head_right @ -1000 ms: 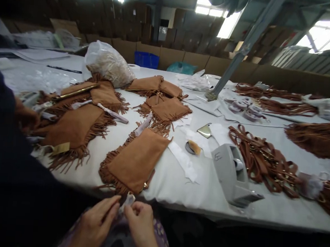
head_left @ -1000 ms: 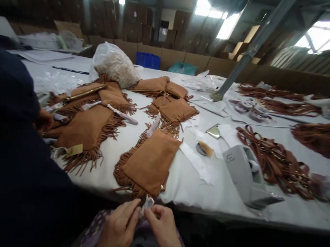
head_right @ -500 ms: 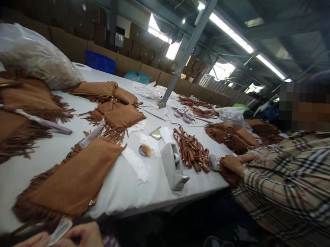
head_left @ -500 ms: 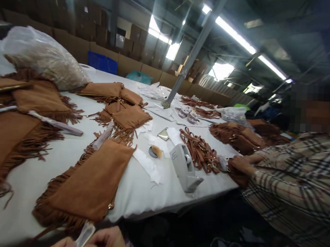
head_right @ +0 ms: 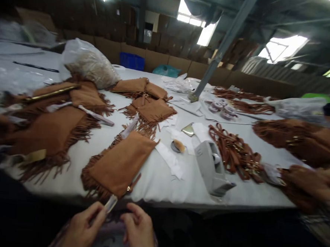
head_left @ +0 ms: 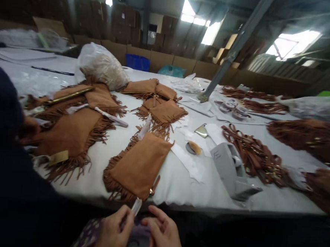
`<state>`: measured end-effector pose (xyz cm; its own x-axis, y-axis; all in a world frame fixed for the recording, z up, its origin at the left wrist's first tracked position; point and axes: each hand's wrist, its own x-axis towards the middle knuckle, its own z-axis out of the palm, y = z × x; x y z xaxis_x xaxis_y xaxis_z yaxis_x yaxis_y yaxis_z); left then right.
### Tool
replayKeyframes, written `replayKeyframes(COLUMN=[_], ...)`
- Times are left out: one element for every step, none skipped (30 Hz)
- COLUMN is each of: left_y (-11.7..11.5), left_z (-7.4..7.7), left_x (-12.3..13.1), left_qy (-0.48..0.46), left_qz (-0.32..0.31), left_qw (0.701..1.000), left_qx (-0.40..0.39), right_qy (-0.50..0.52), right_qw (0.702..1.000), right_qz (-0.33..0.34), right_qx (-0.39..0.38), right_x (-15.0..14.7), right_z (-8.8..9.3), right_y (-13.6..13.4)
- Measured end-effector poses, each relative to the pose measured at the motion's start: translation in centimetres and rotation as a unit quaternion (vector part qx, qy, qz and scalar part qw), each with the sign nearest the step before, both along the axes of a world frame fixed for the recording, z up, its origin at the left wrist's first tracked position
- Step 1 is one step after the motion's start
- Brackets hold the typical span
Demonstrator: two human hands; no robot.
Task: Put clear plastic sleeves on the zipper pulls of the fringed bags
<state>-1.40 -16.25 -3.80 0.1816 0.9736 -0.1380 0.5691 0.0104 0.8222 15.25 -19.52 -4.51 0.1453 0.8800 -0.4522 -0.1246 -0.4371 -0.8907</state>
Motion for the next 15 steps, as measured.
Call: replayKeyframes(left_y=[0.0,-0.1,-0.2,-0.2,-0.3,-0.4,-0.4,-0.4,-0.4,-0.4,-0.3,-0.2,0.0,0.2,0.4], left_z=[0.2,0.4,0.4,0.5,0.5,0.4,0.4,0.3,0.2,0.1,-0.1,-0.2,-0.2,-0.2,-0.1], left_x=[0.1,0.2,0.2,0.2,0.2,0.2,0.1,0.2,0.2,0.3,0.4,0.4,0.4,0.4,0.3], left_qy=[0.027,0.046,0.059,0.065,0.061,0.051,0.033,0.009,-0.019,-0.051,-0.086,-0.125,-0.167,-0.210,-0.255], left_qz=[-0.011,-0.023,-0.031,-0.036,-0.040,-0.041,-0.040,-0.036,-0.030,-0.022,-0.012,-0.002,0.009,0.020,0.029], left_qw=[1.000,0.998,0.997,0.997,0.996,0.997,0.998,0.999,0.999,0.996,0.990,0.981,0.968,0.952,0.934], left_qx=[0.009,0.018,0.028,0.038,0.044,0.042,0.030,0.007,-0.026,-0.065,-0.107,-0.149,-0.187,-0.221,-0.251], right_qy=[0.044,0.087,0.123,0.151,0.170,0.184,0.197,0.210,0.227,0.246,0.268,0.292,0.318,0.345,0.371], right_qw=[0.999,0.996,0.992,0.988,0.985,0.982,0.980,0.978,0.974,0.969,0.963,0.956,0.947,0.938,0.928], right_qz=[0.012,0.026,0.035,0.039,0.037,0.029,0.017,0.001,-0.015,-0.029,-0.037,-0.041,-0.039,-0.034,-0.025], right_qx=[-0.002,0.003,0.008,0.013,0.016,0.017,0.016,0.014,0.012,0.010,0.008,0.006,0.003,-0.001,-0.006], right_x=[-0.5,-1.1,-1.8,-2.4,-3.0,-3.4,-3.7,-3.9,-4.1,-4.1,-4.2,-4.3,-4.3,-4.4,-4.5], right_z=[0.4,0.8,1.0,1.1,1.0,0.8,0.6,0.3,0.1,-0.1,-0.2,-0.2,-0.1,0.1,0.3], right_y=[0.3,0.5,0.8,1.0,1.2,1.4,1.6,1.7,1.8,1.9,2.0,2.1,2.2,2.3,2.3])
